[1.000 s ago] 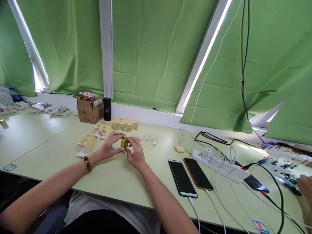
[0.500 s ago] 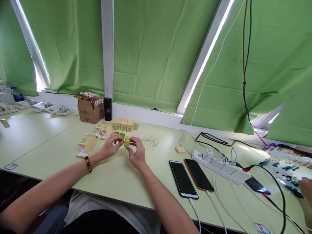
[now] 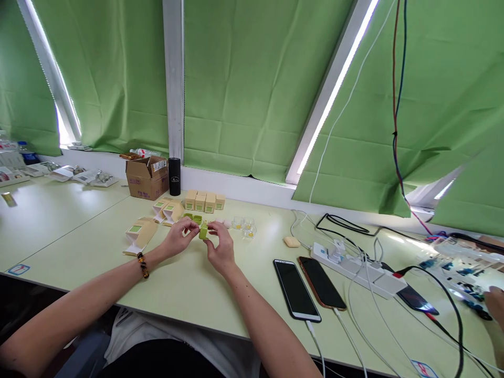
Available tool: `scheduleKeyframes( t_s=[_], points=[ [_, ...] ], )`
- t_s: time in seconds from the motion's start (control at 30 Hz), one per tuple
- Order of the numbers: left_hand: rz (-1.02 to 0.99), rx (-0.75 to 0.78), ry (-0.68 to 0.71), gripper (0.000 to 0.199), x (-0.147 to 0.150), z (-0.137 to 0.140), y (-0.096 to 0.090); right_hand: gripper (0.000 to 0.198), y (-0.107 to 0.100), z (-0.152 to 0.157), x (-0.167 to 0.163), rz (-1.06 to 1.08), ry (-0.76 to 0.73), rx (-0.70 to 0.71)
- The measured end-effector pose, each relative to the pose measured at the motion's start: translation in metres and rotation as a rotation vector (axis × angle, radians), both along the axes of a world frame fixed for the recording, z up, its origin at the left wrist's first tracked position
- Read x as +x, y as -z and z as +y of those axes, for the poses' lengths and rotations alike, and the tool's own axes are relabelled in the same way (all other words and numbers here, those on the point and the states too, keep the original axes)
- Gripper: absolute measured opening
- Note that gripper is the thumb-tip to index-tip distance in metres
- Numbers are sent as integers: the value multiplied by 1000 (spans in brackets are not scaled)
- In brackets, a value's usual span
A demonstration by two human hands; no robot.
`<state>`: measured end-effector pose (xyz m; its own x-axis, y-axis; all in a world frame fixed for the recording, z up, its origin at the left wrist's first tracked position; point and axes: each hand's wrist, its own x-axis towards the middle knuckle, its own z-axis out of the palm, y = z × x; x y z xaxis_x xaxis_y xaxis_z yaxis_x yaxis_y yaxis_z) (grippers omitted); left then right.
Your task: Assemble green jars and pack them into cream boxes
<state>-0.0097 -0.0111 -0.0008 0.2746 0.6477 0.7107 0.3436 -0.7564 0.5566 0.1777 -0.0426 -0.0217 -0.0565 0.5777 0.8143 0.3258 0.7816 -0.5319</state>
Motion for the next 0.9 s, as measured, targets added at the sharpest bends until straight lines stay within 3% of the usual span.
scheduleKeyframes(
  t_s=[0.9],
  points=[
    [-20,-8,-34,21,-3,-1,-2,41,-3,-1,2,-6,30,-6]
  ],
)
